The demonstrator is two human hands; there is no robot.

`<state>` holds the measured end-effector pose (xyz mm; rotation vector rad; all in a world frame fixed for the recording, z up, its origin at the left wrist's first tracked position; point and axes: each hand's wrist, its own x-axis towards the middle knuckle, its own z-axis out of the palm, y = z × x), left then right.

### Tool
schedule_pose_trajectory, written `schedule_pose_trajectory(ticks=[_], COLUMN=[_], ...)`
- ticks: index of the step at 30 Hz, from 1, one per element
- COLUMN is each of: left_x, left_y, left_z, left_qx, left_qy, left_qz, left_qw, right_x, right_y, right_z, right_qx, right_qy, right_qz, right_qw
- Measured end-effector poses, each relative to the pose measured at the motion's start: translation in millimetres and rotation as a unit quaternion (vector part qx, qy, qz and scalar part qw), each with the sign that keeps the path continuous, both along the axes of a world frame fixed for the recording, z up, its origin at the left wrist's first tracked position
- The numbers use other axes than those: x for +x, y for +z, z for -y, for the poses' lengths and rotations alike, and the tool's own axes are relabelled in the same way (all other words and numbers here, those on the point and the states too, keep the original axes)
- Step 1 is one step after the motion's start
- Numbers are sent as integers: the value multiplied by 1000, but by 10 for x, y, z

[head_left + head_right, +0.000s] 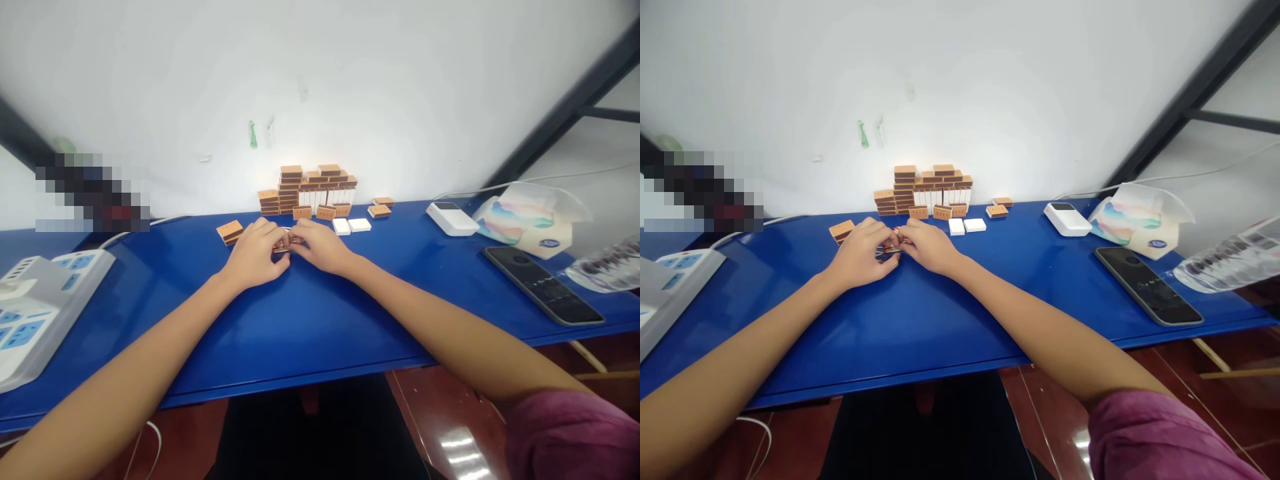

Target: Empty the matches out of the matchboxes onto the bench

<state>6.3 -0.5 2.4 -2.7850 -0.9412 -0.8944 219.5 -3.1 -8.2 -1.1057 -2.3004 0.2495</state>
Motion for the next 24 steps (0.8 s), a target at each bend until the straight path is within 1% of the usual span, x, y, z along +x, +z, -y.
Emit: schedule_pose_trajectory(ticks=[4,7,11,14,16,19,22,24], left_x=[2,46,111,122,106,53,-6,-29], left_y=[-2,13,28,20,5,-18,-27,-30], left_z=[52,142,265,301,287,225,154,124], left_qx=[9,16,17,17,16,15,18,17], left_qy=[8,-10,-48,-63,-54,-24,4,10], left_qz=[-17,-23,-46,-42,-34,-17,8,16], left_qw=[1000,1000,998,997,998,999,1000,1000], right_x=[269,380,334,265,258,333,461,519], right_y=[82,89,40,34,66,163,259,286], right_z=[25,14,5,28,45,52,34,17], right_qx=[39,50,41,42,48,64,77,73], right_qy=[-33,-64,-72,-74,-80,-96,-136,-162], right_qz=[-25,-18,32,64,79,102,123,133], right_qw=[998,997,996,994,993,988,980,975])
